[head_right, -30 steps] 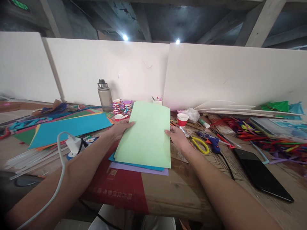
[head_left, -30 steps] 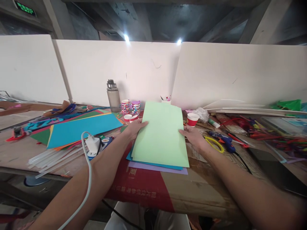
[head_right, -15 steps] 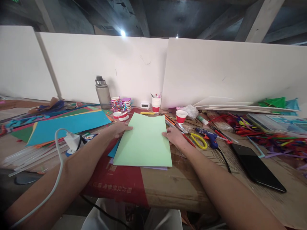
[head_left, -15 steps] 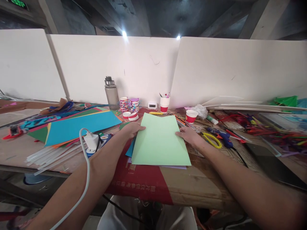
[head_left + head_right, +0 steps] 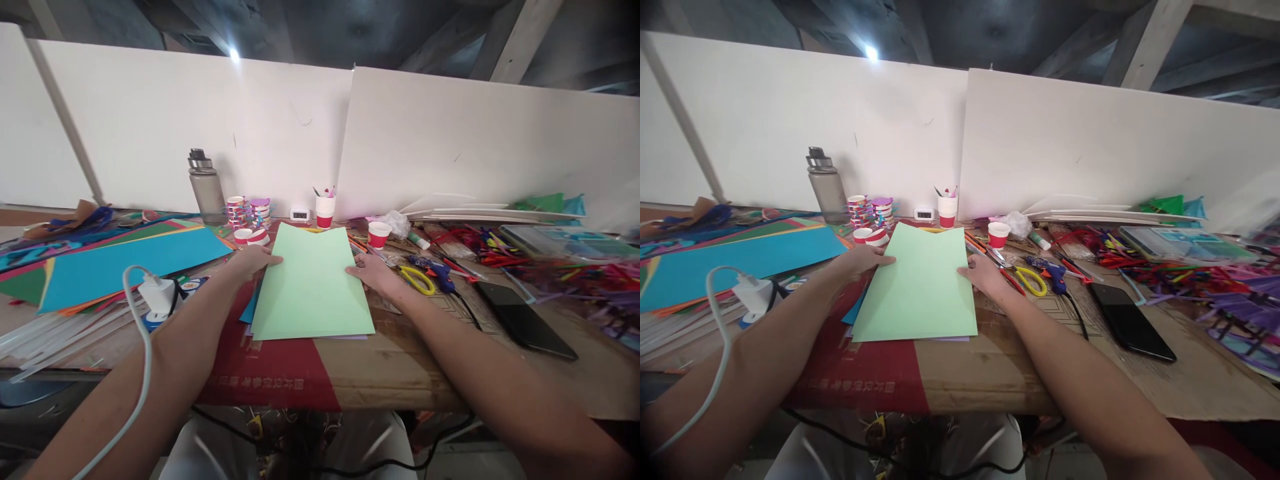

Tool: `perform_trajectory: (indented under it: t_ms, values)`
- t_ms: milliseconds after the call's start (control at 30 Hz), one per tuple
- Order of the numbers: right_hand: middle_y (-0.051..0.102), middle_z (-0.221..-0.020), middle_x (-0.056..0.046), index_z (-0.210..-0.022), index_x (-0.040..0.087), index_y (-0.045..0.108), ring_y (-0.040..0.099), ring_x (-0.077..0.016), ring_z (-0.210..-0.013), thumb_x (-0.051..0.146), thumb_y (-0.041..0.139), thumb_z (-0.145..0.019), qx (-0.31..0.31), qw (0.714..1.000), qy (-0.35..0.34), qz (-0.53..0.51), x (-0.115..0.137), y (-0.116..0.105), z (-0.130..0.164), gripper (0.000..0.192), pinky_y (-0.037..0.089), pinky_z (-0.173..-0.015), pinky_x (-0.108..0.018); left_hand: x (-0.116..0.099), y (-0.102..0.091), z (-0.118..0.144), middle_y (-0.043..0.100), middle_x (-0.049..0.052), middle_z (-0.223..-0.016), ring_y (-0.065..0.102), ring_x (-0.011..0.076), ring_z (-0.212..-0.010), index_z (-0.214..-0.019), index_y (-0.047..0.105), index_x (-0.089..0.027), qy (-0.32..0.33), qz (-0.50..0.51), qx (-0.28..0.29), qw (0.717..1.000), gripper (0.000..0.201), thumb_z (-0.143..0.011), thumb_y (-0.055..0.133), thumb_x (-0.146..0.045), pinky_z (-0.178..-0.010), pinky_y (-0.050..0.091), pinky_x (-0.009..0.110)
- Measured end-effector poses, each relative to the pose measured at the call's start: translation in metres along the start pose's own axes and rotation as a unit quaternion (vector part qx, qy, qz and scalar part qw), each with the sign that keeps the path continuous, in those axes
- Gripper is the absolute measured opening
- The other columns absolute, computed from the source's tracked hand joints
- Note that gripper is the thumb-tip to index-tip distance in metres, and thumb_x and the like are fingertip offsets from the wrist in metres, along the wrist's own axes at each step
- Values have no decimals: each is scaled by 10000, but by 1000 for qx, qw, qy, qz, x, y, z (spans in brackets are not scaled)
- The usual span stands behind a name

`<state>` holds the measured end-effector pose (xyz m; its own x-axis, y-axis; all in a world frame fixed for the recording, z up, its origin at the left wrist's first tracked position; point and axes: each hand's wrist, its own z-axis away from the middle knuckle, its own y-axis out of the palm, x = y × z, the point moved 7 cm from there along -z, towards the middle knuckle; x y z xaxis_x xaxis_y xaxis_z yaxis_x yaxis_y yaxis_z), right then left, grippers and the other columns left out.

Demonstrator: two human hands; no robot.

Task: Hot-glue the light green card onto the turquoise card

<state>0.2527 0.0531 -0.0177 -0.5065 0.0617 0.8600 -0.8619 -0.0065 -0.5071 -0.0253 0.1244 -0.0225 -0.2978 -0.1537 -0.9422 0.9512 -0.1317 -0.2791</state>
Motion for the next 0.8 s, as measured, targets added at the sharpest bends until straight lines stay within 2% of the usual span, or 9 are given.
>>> perform_trajectory:
  t_ms: [100,200,267,433,633,800]
  values:
    - [573,-569,41,-794,186,533,477,-99,-412,222,620,-754,5,1000,5,-5,-2,0,-1,102,385,-387,-233,-7,0,8,696,75,-633,648,235,-632,-577,698,-162,-2,-36,-12,999,172,-477,835,-190,-558,499,271]
    - [612,-627,15,-805,180,538,512,-108,-447,229,650,-723,6,1000,1,-2,-8,1,-4,146,392,-376,-229,-9,4,13,631,39,-509,591,190,-509,-528,679,-163,9,-56,5,998,139,-503,815,-162,-484,443,253]
    - [633,-661,3,-800,183,540,534,-111,-469,236,663,-713,5,1000,0,-2,-13,1,-7,160,389,-365,-219,-8,4,14,619,26,-504,548,157,-455,-547,681,-154,17,-64,6,998,120,-529,799,-163,-451,412,245]
    - [611,-594,23,-739,196,508,521,-103,-437,253,650,-731,12,999,-11,-33,-20,2,-12,153,381,-357,-212,-6,6,12,658,33,-595,542,131,-467,-674,710,-131,27,11,16,999,122,-570,771,-152,-438,400,228]
    - [606,-595,34,-760,196,510,512,-92,-428,234,650,-745,3,999,-5,-46,-24,0,-15,146,381,-354,-201,-13,10,21,538,0,-431,419,83,-354,-543,635,-128,23,30,15,999,168,-558,801,-150,-376,317,224]
    - [645,-647,24,-769,196,502,537,-92,-458,195,629,-772,-4,999,11,-49,-23,1,-13,128,400,-359,-193,-10,10,18,554,-7,-470,449,88,-388,-576,625,-129,16,15,13,1000,173,-578,788,-186,-403,346,222]
